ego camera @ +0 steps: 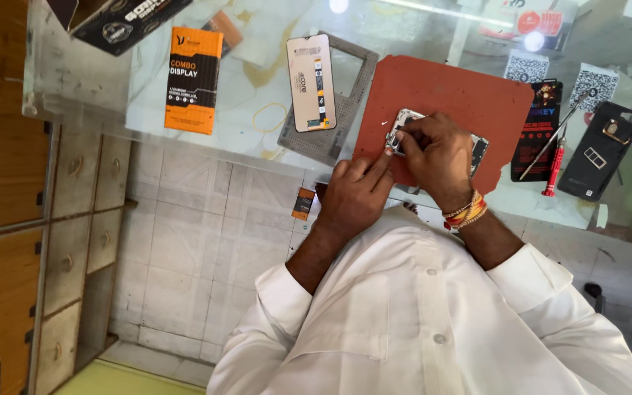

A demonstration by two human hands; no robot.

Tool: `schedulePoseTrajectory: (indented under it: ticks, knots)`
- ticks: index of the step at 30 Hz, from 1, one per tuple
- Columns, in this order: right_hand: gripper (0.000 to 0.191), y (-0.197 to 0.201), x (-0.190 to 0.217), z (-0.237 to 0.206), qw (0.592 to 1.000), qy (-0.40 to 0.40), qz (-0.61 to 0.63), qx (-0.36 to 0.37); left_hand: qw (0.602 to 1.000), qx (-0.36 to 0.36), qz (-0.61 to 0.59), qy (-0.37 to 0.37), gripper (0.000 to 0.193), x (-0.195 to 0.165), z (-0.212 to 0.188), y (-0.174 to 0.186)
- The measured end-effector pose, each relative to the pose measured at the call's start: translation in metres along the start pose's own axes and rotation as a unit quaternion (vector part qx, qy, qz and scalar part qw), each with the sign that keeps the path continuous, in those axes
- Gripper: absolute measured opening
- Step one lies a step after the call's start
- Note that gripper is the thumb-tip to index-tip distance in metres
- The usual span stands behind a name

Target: The person uses a red screwdriver to remove screws from the back of a disassembled smartphone. They then apply adhesive from a yellow tube around the internal frame and place a silver metal back cover onto the device.

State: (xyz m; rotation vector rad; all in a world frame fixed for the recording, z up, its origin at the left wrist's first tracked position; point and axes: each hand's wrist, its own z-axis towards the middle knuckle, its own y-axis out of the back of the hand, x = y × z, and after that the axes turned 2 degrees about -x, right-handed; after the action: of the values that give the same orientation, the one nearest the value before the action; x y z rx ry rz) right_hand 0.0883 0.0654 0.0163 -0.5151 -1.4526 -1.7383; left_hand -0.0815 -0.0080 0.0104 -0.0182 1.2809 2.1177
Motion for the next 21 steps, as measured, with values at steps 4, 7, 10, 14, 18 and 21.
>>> schedulePoseTrajectory:
  ticks: [4, 7, 10, 14, 18, 21]
  knots:
    - [0.010, -0.0006, 0.0027, -0.0019, 1.000, 0.013, -0.020, -0.009, 1.000, -0.004, 0.001, -0.004, 0.009, 0.0021, -0.0024, -0.0001]
    - [0.009, -0.0014, 0.0033, -0.0037, 0.999, 0.030, -0.032, -0.012, 1.000, -0.003, -0.001, 0.001, 0.009, 0.0032, -0.0042, -0.0011]
    - [0.010, -0.0026, 0.0040, -0.0042, 0.998, 0.039, -0.044, -0.016, 1.000, -0.003, -0.001, 0.006, 0.009, 0.0023, -0.0050, -0.0015]
    - [0.012, -0.0044, 0.0038, -0.0056, 0.998, 0.031, -0.055, -0.017, 1.000, -0.006, 0.005, 0.004, 0.010, 0.0020, -0.0047, -0.0018]
    - [0.011, -0.0052, 0.0002, -0.0069, 0.997, 0.038, -0.062, -0.010, 1.000, -0.005, 0.001, 0.007, 0.010, 0.0016, -0.0056, -0.0018]
    - [0.009, -0.0028, -0.0022, -0.0075, 0.998, 0.053, -0.033, -0.017, 1.000, -0.008, 0.007, 0.007, 0.010, 0.0021, -0.0065, -0.0023]
